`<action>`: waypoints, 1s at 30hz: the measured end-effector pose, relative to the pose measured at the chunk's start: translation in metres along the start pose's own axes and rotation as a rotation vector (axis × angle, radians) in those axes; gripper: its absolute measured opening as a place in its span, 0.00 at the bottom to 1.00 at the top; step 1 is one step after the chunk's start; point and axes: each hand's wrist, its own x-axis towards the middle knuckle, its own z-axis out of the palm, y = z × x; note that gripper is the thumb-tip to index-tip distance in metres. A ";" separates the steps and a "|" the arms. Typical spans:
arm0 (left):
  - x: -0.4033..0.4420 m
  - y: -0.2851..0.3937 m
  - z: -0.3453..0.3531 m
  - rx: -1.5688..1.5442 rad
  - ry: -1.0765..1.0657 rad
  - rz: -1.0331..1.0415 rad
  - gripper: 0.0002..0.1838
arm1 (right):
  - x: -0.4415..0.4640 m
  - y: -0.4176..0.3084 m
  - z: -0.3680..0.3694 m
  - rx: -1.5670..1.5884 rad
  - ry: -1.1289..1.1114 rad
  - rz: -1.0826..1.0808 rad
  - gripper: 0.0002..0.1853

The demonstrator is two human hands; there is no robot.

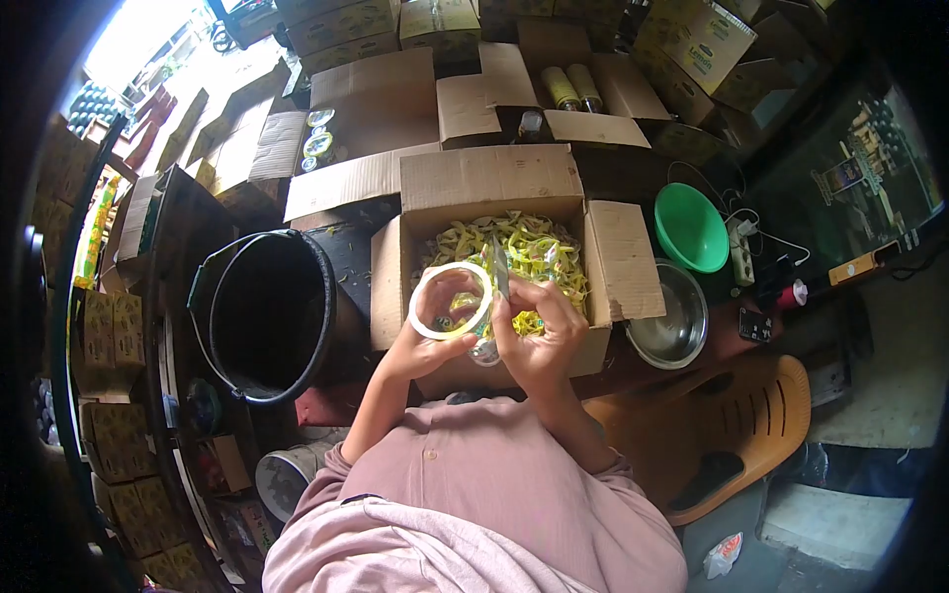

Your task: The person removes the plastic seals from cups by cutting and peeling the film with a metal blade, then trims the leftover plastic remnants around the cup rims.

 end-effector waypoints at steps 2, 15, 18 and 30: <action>-0.001 -0.006 -0.003 -0.050 0.009 0.015 0.37 | -0.001 -0.005 -0.001 -0.030 0.005 -0.026 0.10; -0.002 0.002 -0.002 -0.031 0.052 0.020 0.37 | -0.007 -0.012 0.003 -0.100 0.038 -0.133 0.10; -0.002 0.001 -0.002 -0.020 0.060 0.012 0.37 | -0.009 -0.012 0.003 -0.114 0.036 -0.138 0.10; -0.004 -0.003 -0.003 0.119 0.039 0.100 0.36 | -0.007 -0.012 0.004 -0.165 0.048 -0.164 0.09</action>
